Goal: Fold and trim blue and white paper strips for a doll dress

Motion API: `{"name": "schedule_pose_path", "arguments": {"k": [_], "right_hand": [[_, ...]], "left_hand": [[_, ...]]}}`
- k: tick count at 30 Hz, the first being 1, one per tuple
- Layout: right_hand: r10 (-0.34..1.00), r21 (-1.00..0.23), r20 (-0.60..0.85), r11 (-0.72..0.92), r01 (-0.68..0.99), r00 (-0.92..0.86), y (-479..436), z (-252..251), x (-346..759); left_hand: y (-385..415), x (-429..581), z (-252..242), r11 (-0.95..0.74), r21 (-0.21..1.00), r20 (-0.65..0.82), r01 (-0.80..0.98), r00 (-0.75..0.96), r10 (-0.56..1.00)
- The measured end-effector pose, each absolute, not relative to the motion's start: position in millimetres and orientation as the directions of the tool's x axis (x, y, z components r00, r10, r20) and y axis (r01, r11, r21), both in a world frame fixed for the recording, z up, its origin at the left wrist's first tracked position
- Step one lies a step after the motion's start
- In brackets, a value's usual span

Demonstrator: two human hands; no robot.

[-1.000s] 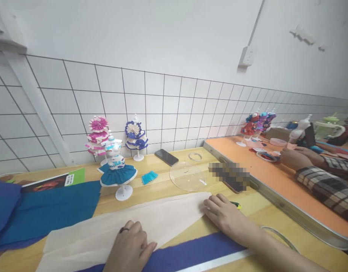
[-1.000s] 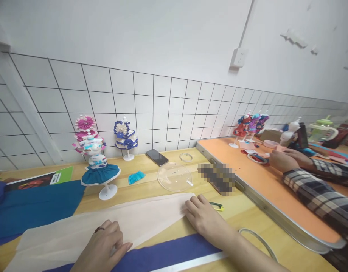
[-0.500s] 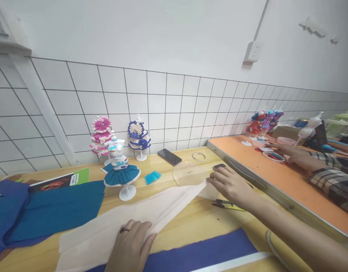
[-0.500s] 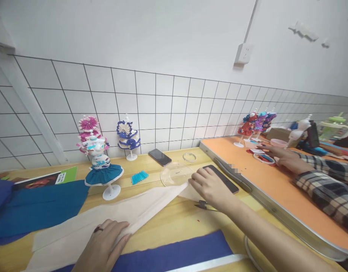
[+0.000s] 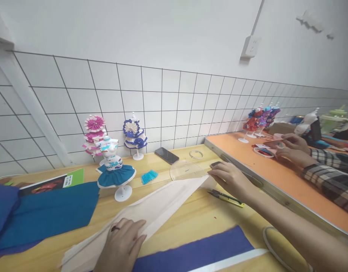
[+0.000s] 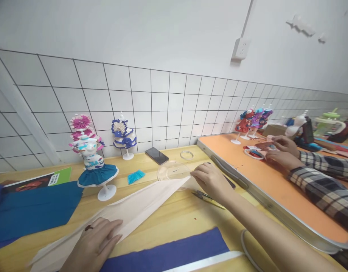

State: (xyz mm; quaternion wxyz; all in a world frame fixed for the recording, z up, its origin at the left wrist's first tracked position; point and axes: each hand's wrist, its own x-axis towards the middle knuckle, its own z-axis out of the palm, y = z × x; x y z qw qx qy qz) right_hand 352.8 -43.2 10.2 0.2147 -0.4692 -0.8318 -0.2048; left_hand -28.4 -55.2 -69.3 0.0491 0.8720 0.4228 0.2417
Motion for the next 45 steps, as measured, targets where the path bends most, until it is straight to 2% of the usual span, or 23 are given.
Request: {"name": "schedule_pose_path", "arguments": {"k": [4,8,15,18,30,35,40,45], "right_hand": [[0.684,0.107,0.565,0.494,0.863,-0.461,-35.2,23.0,339.9],[0.662,0.092,0.584,0.520,0.849,-0.469,-28.1,32.2,327.6],[0.629,0.062,0.670,0.481,0.874,-0.394,-14.0,50.1,325.9],[0.628,0.060,0.685,0.456,0.888,-0.369,-12.6,51.1,338.5],[0.737,0.107,0.577,0.361,0.926,-0.354,-34.6,-7.4,415.2],[0.782,0.094,0.508,0.366,0.926,-0.361,-45.6,-28.5,429.2],[0.815,0.059,0.470,0.354,0.933,-0.339,-54.6,-33.5,413.1],[0.832,-0.064,0.359,0.473,0.878,-0.423,-62.9,-21.4,346.1]], "left_hand": [[-53.7,-32.4,-73.4,-0.561,0.364,0.338,0.744,0.455,0.824],[-52.9,-35.9,-72.1,-0.546,0.395,0.305,0.739,0.455,0.837],[-47.8,-42.8,-66.4,-0.594,0.335,0.452,0.731,0.428,0.782],[-48.1,-41.3,-65.5,-0.605,0.331,0.459,0.725,0.436,0.774],[-55.9,-30.4,-58.3,-0.512,0.455,0.258,0.728,0.442,0.859],[-56.5,-27.5,-53.0,-0.510,0.454,0.155,0.730,0.499,0.853],[-57.5,-25.6,-52.1,-0.518,0.447,0.171,0.729,0.498,0.850],[-58.8,-23.7,-50.9,-0.525,0.444,0.204,0.726,0.489,0.848]]}}
